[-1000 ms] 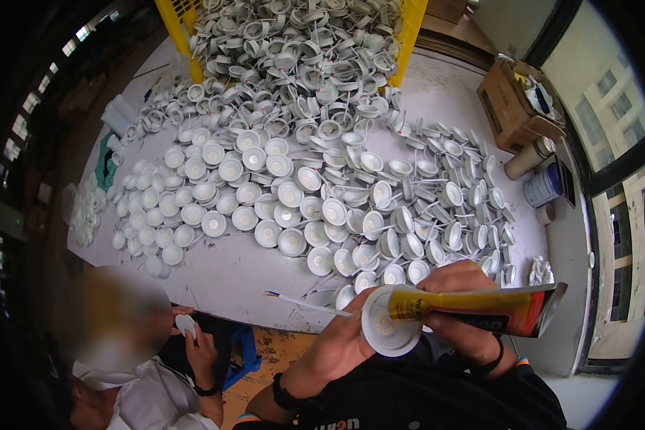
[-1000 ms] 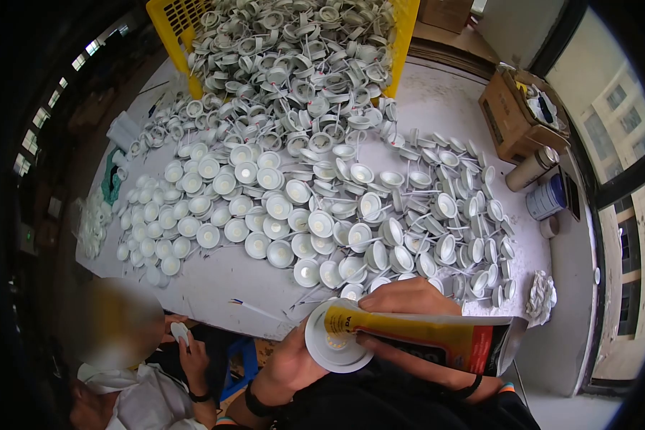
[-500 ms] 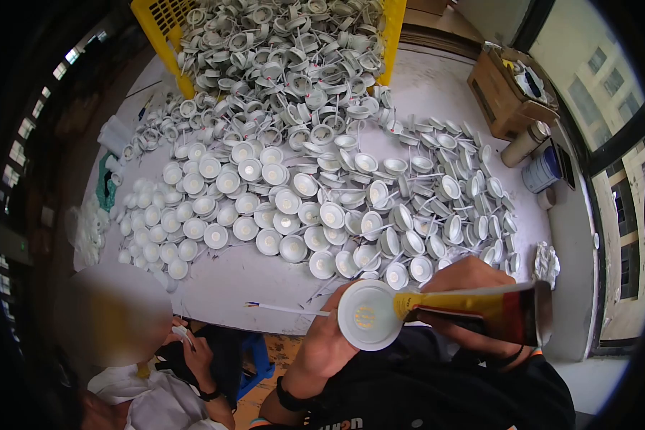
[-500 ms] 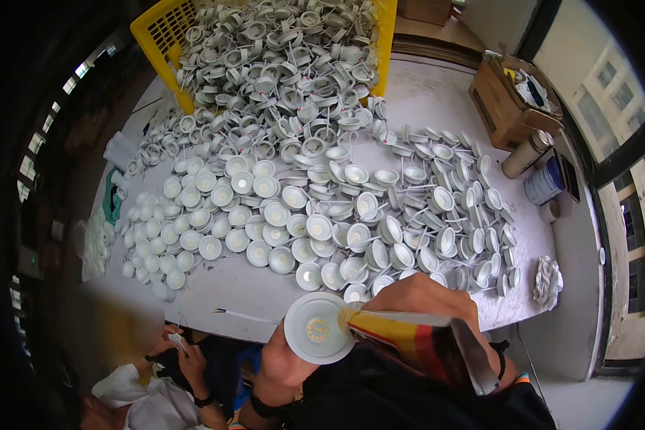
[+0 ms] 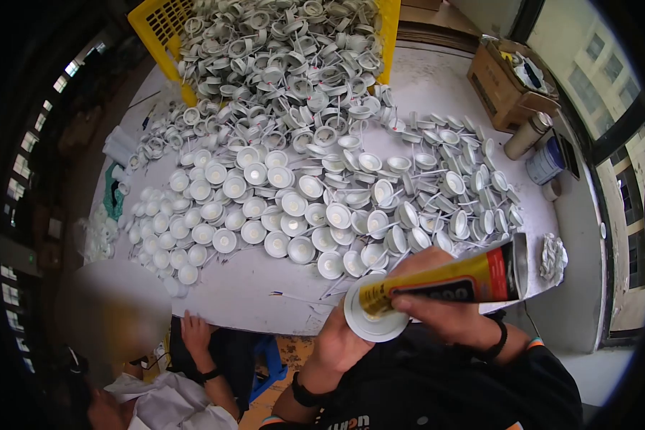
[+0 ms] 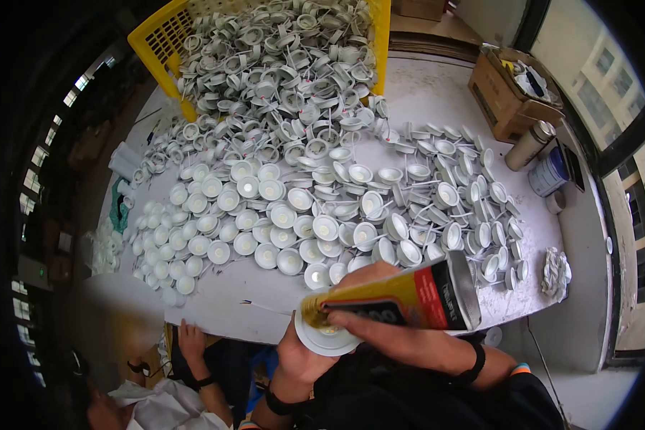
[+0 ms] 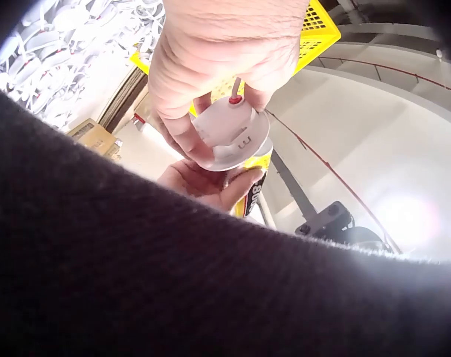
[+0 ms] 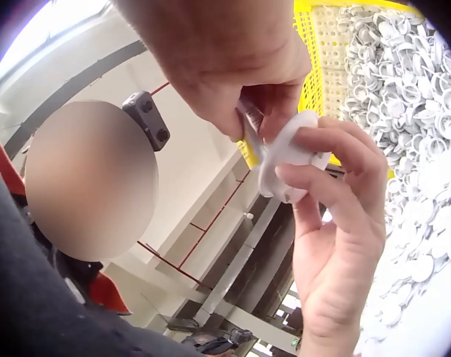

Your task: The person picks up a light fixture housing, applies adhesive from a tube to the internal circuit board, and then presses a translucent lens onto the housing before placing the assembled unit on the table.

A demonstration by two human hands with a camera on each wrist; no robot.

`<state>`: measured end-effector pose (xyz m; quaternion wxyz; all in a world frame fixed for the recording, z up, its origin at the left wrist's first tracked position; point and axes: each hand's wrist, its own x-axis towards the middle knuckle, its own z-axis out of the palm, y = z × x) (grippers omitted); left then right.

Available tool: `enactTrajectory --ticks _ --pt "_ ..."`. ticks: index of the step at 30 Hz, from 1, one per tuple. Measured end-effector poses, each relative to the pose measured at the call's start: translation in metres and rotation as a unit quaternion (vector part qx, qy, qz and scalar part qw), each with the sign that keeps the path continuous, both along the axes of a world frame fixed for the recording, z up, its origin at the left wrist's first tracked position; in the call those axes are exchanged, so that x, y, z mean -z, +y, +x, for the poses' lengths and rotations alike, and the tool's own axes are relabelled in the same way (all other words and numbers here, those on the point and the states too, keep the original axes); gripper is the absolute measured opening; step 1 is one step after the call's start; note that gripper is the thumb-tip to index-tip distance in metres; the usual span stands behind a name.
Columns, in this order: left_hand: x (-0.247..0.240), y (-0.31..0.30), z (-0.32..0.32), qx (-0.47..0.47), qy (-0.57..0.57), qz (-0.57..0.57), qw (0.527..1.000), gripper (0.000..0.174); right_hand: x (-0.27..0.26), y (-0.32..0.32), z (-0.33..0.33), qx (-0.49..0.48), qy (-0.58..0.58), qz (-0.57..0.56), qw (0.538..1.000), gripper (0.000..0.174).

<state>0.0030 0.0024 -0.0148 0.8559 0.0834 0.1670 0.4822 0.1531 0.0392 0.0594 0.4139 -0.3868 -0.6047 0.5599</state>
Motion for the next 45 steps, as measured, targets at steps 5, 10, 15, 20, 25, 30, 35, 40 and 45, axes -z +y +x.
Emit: enactTrajectory --ticks 5,10,15,20,25,30,35,40,45 --pt "-0.002 0.002 -0.006 0.0 -0.019 0.013 1.0 0.053 0.002 0.003 -0.005 0.121 0.036 -0.016 0.992 0.021" --pt "0.019 0.003 -0.033 -0.081 0.038 -0.038 0.995 0.049 0.01 0.0 -0.004 0.168 0.121 -0.047 0.977 0.023" --pt "0.114 0.001 -0.106 -0.213 0.26 -0.103 0.936 0.051 0.024 -0.002 -0.009 0.218 0.103 -0.076 0.967 0.025" --pt "0.19 -0.003 -0.166 -0.176 0.449 -0.219 0.848 0.048 0.03 -0.001 -0.021 0.234 0.099 -0.07 0.965 0.029" --pt "0.196 0.003 -0.181 -0.132 0.613 -0.239 0.741 0.047 0.032 0.002 -0.036 0.262 0.098 -0.064 0.958 0.032" --pt "0.206 0.028 -0.222 -0.197 0.824 -0.082 0.525 0.035 0.03 0.01 -0.046 0.267 0.104 -0.056 0.956 0.034" --pt "0.193 0.097 -0.246 -0.314 0.476 -0.253 0.782 0.02 0.034 0.019 -0.052 0.286 0.084 -0.077 0.952 0.035" --pt "0.202 0.144 -0.25 -0.302 0.476 -0.302 0.768 0.02 0.04 0.029 -0.052 0.304 0.07 -0.079 0.947 0.036" --pt "0.22 0.153 -0.255 -0.261 0.659 -0.287 0.644 0.022 0.041 0.033 -0.049 0.318 0.069 -0.082 0.942 0.037"
